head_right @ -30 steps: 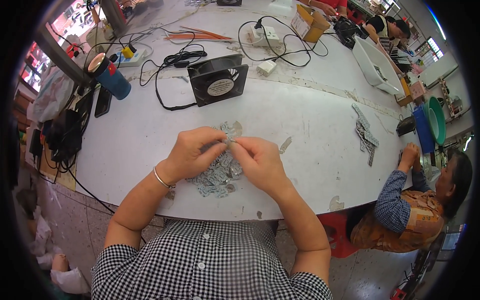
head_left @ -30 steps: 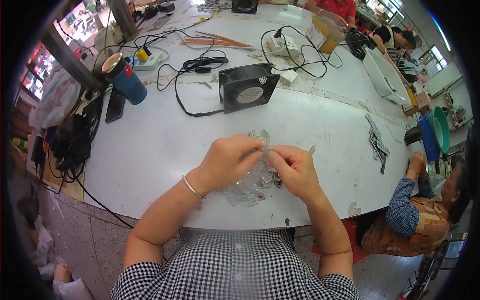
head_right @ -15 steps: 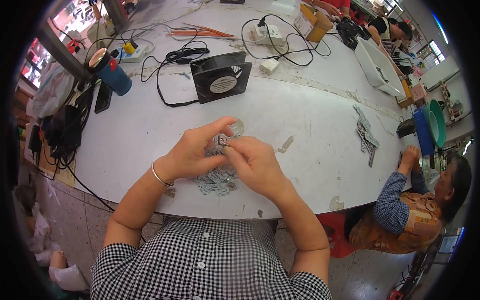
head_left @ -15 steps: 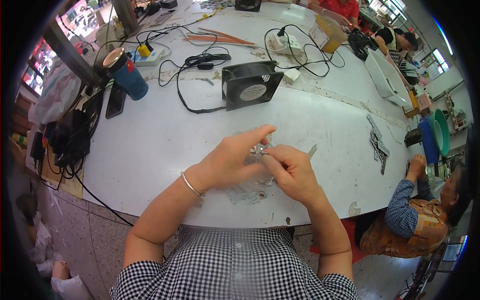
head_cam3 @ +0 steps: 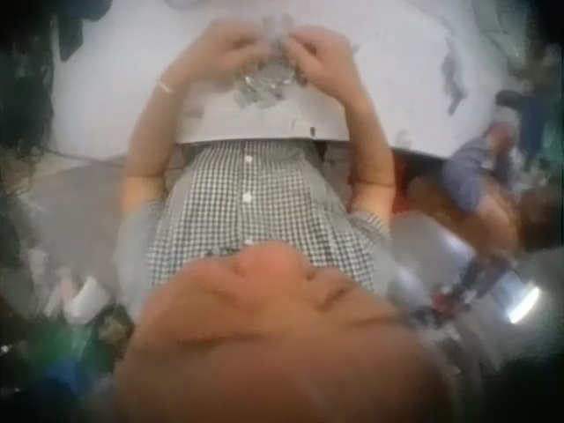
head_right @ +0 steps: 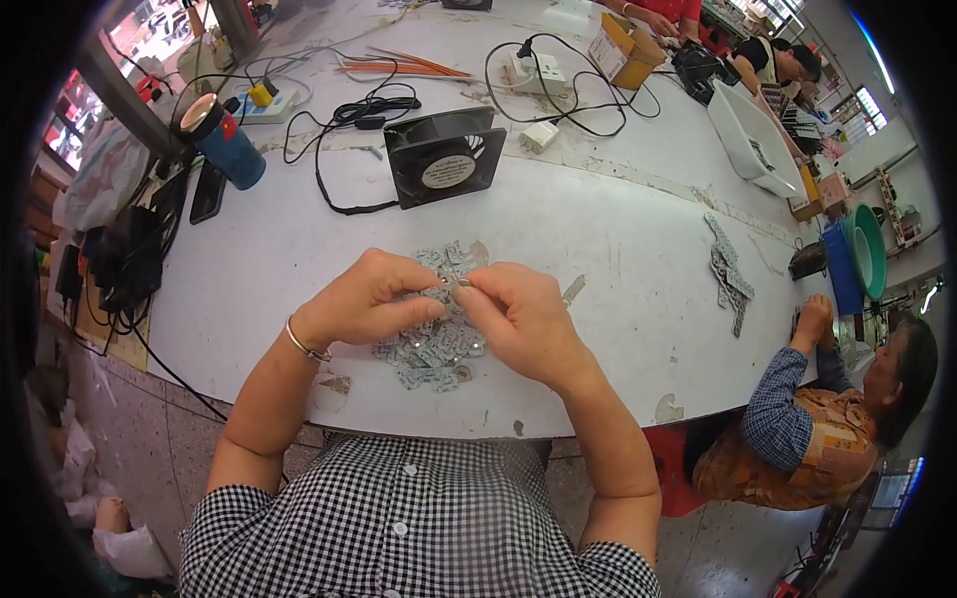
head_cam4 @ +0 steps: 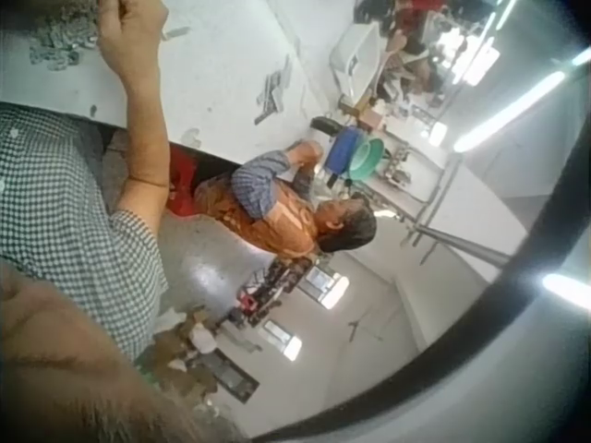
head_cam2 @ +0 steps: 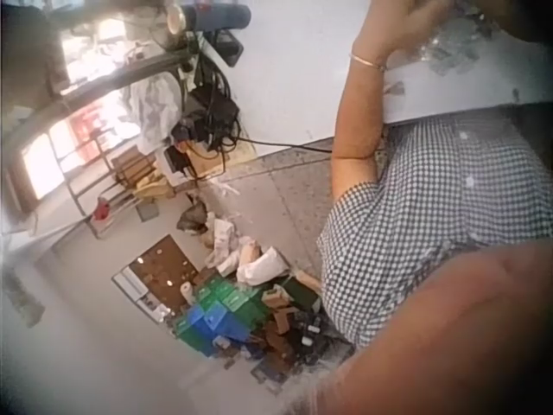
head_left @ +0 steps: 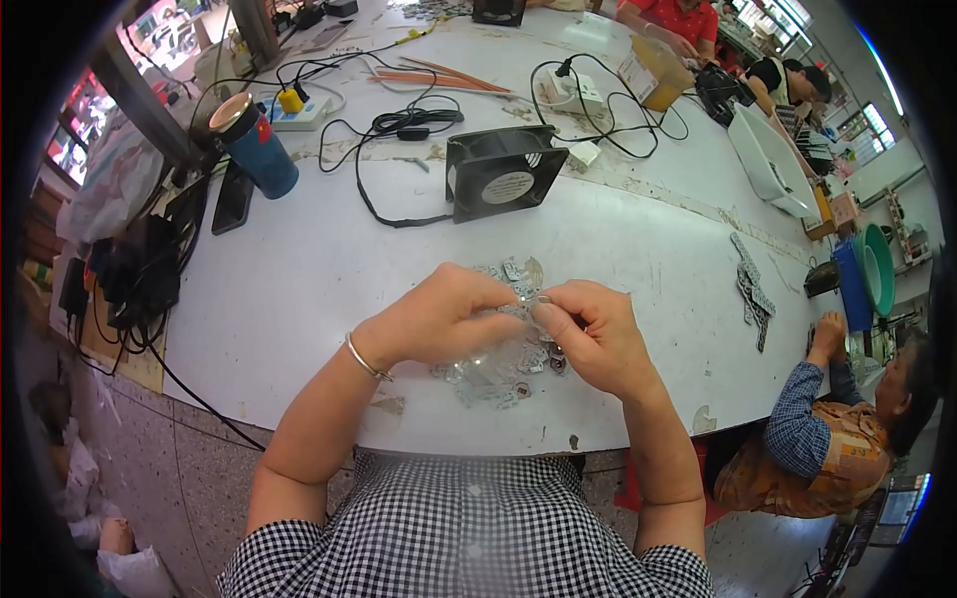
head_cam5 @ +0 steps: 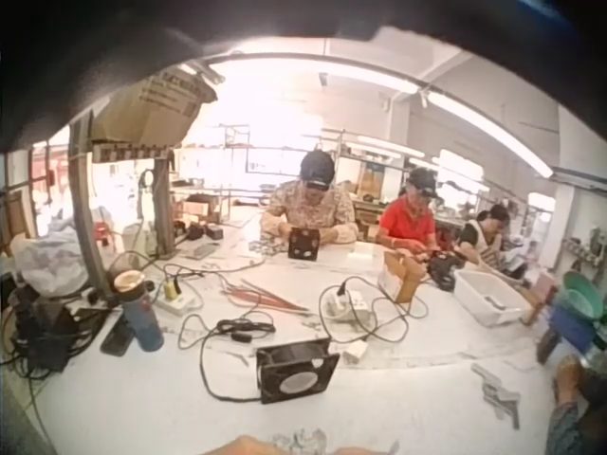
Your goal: Testing and inspecting small electronic LED components at a workshop table.
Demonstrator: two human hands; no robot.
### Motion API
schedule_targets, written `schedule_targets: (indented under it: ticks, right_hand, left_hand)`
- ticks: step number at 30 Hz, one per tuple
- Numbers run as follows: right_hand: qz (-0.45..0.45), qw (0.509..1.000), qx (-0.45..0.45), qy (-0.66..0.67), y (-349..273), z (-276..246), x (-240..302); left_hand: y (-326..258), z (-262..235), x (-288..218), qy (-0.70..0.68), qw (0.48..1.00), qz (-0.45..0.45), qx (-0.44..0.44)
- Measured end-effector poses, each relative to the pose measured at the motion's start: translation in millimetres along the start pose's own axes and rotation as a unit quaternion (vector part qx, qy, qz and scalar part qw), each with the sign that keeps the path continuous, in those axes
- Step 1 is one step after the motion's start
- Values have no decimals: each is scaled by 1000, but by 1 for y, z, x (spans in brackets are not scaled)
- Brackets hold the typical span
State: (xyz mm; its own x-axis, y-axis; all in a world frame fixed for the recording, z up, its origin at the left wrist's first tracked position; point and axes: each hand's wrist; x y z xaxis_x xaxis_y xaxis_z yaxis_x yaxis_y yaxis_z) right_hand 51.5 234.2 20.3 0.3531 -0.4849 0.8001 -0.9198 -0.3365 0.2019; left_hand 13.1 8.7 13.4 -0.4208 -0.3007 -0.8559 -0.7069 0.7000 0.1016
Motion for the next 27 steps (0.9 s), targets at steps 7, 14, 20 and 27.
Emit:
schedule_targets:
  ticks: [7,14,20,27]
  right_hand:
    - [139,913,109,367,8,1,-16]
    - [158,975,-7,159,17,13,-12]
    - [17,997,-69,-1,22,17,-8]
    - [24,998,-62,-1,24,20,-6]
  left_hand:
    - [-4,-9,9,-160,985,60,33]
    - [5,6,22,39,966,106,-234]
    - [4,8,11,173,942,162,-237]
    - [6,7,15,211,920,191,-269]
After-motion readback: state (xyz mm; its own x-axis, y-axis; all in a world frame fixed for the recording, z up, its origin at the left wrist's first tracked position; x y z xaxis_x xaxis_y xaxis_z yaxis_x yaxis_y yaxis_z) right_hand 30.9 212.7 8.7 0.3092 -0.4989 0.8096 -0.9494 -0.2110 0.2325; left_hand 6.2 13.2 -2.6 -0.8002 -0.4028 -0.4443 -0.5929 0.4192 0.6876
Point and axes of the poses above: each hand's wrist, its own y-axis towards the middle knuckle, its own z-axis out of the palm, x = y × z, and after that the axes turned 4 degrees about -y, right-handed
